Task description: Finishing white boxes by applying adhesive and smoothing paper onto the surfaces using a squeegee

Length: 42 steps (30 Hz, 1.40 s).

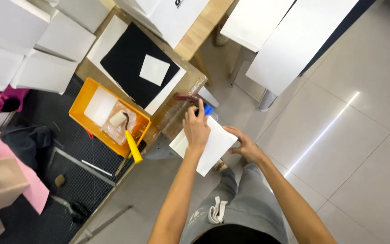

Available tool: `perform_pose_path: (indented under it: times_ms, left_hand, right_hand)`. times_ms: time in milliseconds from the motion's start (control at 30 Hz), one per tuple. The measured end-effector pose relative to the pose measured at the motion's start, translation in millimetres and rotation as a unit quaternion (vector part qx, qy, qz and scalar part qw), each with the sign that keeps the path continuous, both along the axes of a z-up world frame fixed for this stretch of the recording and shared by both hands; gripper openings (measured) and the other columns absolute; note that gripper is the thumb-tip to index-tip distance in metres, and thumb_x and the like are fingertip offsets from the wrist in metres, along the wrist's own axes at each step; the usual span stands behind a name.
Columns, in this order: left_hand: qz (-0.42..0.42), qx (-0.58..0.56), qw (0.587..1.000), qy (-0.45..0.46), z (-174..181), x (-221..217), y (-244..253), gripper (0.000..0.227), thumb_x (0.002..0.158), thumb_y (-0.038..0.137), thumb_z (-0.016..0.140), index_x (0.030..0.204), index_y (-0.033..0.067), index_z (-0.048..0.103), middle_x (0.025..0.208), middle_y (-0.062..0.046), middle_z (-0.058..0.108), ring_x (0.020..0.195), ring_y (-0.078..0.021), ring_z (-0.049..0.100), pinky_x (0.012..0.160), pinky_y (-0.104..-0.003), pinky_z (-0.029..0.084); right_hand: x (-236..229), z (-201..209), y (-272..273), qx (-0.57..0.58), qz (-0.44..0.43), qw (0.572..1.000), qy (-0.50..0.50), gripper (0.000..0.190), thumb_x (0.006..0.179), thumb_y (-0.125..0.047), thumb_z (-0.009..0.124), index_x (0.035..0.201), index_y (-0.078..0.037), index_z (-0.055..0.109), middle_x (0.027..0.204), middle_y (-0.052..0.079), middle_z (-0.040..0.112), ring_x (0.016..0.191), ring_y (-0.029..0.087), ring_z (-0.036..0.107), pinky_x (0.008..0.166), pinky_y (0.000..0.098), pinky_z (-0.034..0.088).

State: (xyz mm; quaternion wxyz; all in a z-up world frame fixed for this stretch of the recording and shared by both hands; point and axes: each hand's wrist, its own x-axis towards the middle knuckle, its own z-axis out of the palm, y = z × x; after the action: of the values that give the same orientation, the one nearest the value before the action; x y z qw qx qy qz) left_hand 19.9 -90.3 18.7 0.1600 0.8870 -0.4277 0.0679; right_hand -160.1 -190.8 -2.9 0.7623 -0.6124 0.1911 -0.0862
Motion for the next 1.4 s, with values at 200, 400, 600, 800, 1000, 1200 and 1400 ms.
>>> perform_pose_path:
  times_ms: [200,400,600,800,1000,1200,1400]
  left_hand:
    - [-0.031,0.002,0.999,0.03,6,-25,8,0.059,0.089,0.017,0.062,0.147,0.0146,0.051,0.111,-0.011,0.056,0.095,-0.0343,0.059,0.071,-0.046,0.049]
    - [0.011,-0.003,1.0,0.024,12,-46,-2,0.062,0.086,0.015,0.066,0.146,0.0152,0.051,0.113,-0.009,0.057,0.096,-0.0302,0.059,0.073,-0.042,0.048]
    - [0.024,-0.007,0.999,-0.029,-6,-9,-2,0.059,0.082,0.012,0.066,0.14,0.0149,0.057,0.112,-0.009,0.058,0.094,-0.0311,0.06,0.07,-0.044,0.048]
    - [-0.037,0.016,0.999,0.001,10,-68,2,0.063,0.084,0.013,0.063,0.146,0.0187,0.052,0.111,-0.007,0.059,0.094,-0.0277,0.061,0.069,-0.041,0.049]
    - [0.074,-0.035,0.996,-0.035,-1,-39,-4,0.055,0.087,0.011,0.063,0.142,0.0099,0.055,0.11,-0.014,0.058,0.092,-0.0354,0.06,0.069,-0.047,0.049]
    - [0.063,-0.003,0.998,-0.019,3,-25,23,0.054,0.092,0.015,0.061,0.146,0.0148,0.052,0.112,-0.011,0.059,0.095,-0.0291,0.061,0.072,-0.041,0.047]
    - [0.059,-0.005,0.992,-0.108,12,-50,34,0.054,0.091,0.015,0.062,0.144,0.0153,0.054,0.111,-0.008,0.058,0.092,-0.0261,0.059,0.072,-0.038,0.044]
  right_hand:
    - [8,-24,-4,-0.024,-0.014,1.0,0.003,0.059,0.078,-0.002,0.081,0.134,-0.013,0.066,0.137,0.012,0.059,0.127,0.028,0.055,0.096,0.0454,0.049]
    - [11,-28,-1,-0.055,-0.024,0.998,0.017,0.049,0.08,-0.008,0.082,0.127,-0.018,0.071,0.131,0.005,0.063,0.117,0.02,0.06,0.091,0.0412,0.049]
    - [12,-28,-3,-0.068,-0.031,0.997,0.026,0.048,0.08,-0.01,0.082,0.125,-0.022,0.072,0.128,0.004,0.064,0.113,0.023,0.061,0.093,0.0448,0.042]
    - [18,-33,-3,-0.087,-0.034,0.995,0.036,0.039,0.076,-0.013,0.087,0.112,-0.023,0.076,0.124,-0.001,0.066,0.108,0.02,0.061,0.093,0.0426,0.041]
    - [16,-32,-9,-0.071,-0.024,0.997,0.035,0.043,0.078,-0.013,0.086,0.119,-0.022,0.075,0.124,0.003,0.067,0.106,0.02,0.06,0.091,0.0383,0.036]
    - [17,-32,-12,-0.087,-0.014,0.995,0.043,0.044,0.077,-0.013,0.087,0.118,-0.023,0.075,0.125,0.0,0.068,0.108,0.016,0.06,0.091,0.0342,0.035]
    - [17,-16,-14,-0.067,-0.022,0.997,0.017,0.048,0.075,-0.005,0.085,0.12,-0.019,0.075,0.122,0.006,0.07,0.11,0.021,0.062,0.094,0.0374,0.037]
